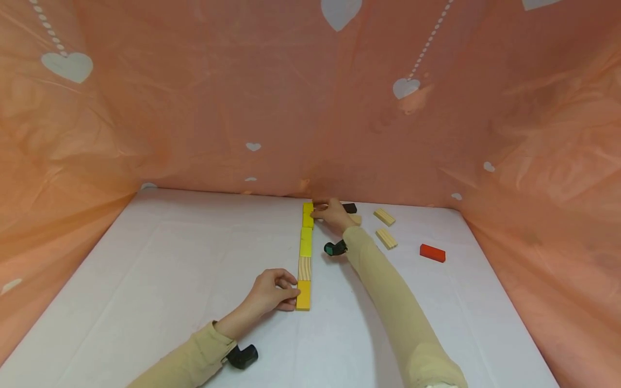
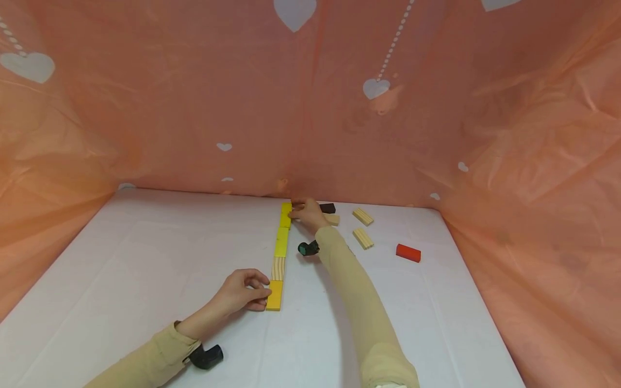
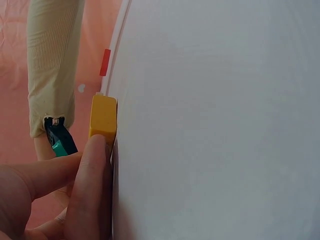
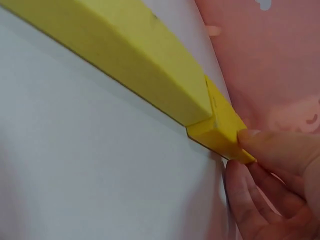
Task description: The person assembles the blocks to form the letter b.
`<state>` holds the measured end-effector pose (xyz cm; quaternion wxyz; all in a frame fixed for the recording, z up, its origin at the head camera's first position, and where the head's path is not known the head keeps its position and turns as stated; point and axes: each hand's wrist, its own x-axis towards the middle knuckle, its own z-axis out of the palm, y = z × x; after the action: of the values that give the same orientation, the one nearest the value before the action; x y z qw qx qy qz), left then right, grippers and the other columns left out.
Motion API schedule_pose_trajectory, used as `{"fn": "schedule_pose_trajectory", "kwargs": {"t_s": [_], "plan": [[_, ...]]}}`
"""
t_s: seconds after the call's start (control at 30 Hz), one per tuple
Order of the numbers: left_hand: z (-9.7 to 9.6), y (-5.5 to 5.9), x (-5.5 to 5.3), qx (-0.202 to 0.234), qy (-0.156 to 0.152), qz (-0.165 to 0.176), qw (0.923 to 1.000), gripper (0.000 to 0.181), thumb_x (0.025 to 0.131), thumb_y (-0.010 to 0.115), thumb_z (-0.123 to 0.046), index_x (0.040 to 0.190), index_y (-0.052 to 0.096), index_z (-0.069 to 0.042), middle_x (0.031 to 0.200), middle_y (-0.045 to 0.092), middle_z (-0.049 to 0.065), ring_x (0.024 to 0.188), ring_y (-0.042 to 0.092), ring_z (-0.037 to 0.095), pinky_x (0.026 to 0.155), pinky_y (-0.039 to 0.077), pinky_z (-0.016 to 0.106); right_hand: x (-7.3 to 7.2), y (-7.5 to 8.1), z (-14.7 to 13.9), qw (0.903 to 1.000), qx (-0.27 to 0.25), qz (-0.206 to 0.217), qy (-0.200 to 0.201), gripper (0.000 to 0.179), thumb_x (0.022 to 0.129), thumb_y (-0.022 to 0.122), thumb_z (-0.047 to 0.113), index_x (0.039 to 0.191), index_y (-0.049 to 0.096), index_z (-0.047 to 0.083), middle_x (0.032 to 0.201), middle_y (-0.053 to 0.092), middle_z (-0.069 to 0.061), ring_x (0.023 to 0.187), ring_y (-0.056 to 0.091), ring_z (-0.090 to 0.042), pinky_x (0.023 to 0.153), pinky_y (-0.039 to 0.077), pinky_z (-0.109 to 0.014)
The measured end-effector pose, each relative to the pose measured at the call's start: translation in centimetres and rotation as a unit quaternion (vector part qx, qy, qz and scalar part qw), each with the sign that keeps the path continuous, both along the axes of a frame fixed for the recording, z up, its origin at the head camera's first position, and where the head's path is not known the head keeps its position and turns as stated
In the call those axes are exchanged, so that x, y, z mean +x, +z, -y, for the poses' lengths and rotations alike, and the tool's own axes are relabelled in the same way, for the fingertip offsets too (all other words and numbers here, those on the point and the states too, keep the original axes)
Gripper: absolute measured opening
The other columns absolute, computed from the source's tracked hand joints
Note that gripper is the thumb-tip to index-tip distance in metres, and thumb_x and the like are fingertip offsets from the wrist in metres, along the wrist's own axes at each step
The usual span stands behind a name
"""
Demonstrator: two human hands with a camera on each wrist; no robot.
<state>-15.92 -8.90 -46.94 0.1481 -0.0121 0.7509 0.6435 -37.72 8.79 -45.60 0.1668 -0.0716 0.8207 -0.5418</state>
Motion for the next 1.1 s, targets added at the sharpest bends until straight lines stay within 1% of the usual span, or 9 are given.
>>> {"fn": "schedule_pose_trajectory", "kwargs": {"t_s": [0.13, 0.37, 0.43, 0.67, 0.9, 1.1], "plan": [[-0.1, 0.0, 0.0, -0.002, 0.002, 0.004, 1.0000, 0.021, 0.082, 0.072, 0.004, 0.099, 0.061, 0.006, 0.077, 0.059, 0.011, 0.058, 0.064, 0.016, 0.056, 0.061, 0.035, -0.2, 0.0, -0.1, 0.9999, 0.013, 0.002, 0.011, 0.051, 0.084, 0.073, 0.007, 0.132, 0.055, 0.008, 0.126, 0.057, -0.007, 0.111, 0.054, -0.022, 0.092, 0.052, -0.031], [-0.1, -0.1, 0.1, -0.009, 0.005, 0.005, 0.9999, 0.021, 0.082, 0.072, 0.003, 0.099, 0.061, 0.006, 0.077, 0.059, 0.011, 0.058, 0.064, 0.016, 0.056, 0.061, 0.034, -0.4, 0.0, -0.5, 0.9978, 0.039, -0.003, 0.054, 0.056, 0.083, 0.075, 0.010, 0.135, 0.054, 0.011, 0.135, 0.052, -0.007, 0.121, 0.050, -0.022, 0.098, 0.048, -0.033], [-0.1, -0.1, 0.0, -0.010, 0.006, 0.005, 0.9999, 0.021, 0.081, 0.072, 0.003, 0.099, 0.061, 0.006, 0.077, 0.059, 0.011, 0.058, 0.064, 0.016, 0.055, 0.061, 0.034, -0.4, -0.1, -0.6, 0.9974, 0.038, -0.006, 0.061, 0.056, 0.084, 0.075, 0.010, 0.135, 0.053, 0.010, 0.136, 0.052, -0.007, 0.122, 0.049, -0.022, 0.099, 0.047, -0.032], [-0.2, 0.0, -0.1, -0.012, 0.007, 0.005, 0.9999, 0.021, 0.081, 0.072, 0.004, 0.099, 0.061, 0.006, 0.078, 0.059, 0.011, 0.058, 0.065, 0.016, 0.055, 0.061, 0.034, 0.1, -0.2, -0.5, 0.9980, 0.029, -0.023, 0.052, 0.054, 0.085, 0.074, 0.010, 0.135, 0.053, 0.009, 0.133, 0.053, -0.007, 0.119, 0.050, -0.023, 0.099, 0.047, -0.032], [-0.3, 0.0, -0.1, -0.012, 0.009, 0.007, 0.9999, 0.021, 0.081, 0.072, 0.004, 0.099, 0.061, 0.005, 0.078, 0.059, 0.012, 0.058, 0.064, 0.016, 0.055, 0.061, 0.034, 0.3, -0.3, -0.4, 0.9974, 0.038, -0.045, 0.042, 0.051, 0.086, 0.073, 0.010, 0.133, 0.055, 0.008, 0.128, 0.055, -0.007, 0.113, 0.052, -0.022, 0.094, 0.049, -0.030], [-0.4, 0.0, -0.1, -0.017, 0.008, 0.009, 0.9998, 0.022, 0.081, 0.072, 0.003, 0.100, 0.061, 0.005, 0.079, 0.059, 0.012, 0.058, 0.065, 0.016, 0.055, 0.060, 0.034, 0.6, -0.2, -0.3, 0.9977, 0.041, -0.040, 0.037, 0.050, 0.086, 0.073, 0.010, 0.133, 0.055, 0.009, 0.128, 0.055, -0.006, 0.113, 0.052, -0.022, 0.094, 0.049, -0.030]]}}
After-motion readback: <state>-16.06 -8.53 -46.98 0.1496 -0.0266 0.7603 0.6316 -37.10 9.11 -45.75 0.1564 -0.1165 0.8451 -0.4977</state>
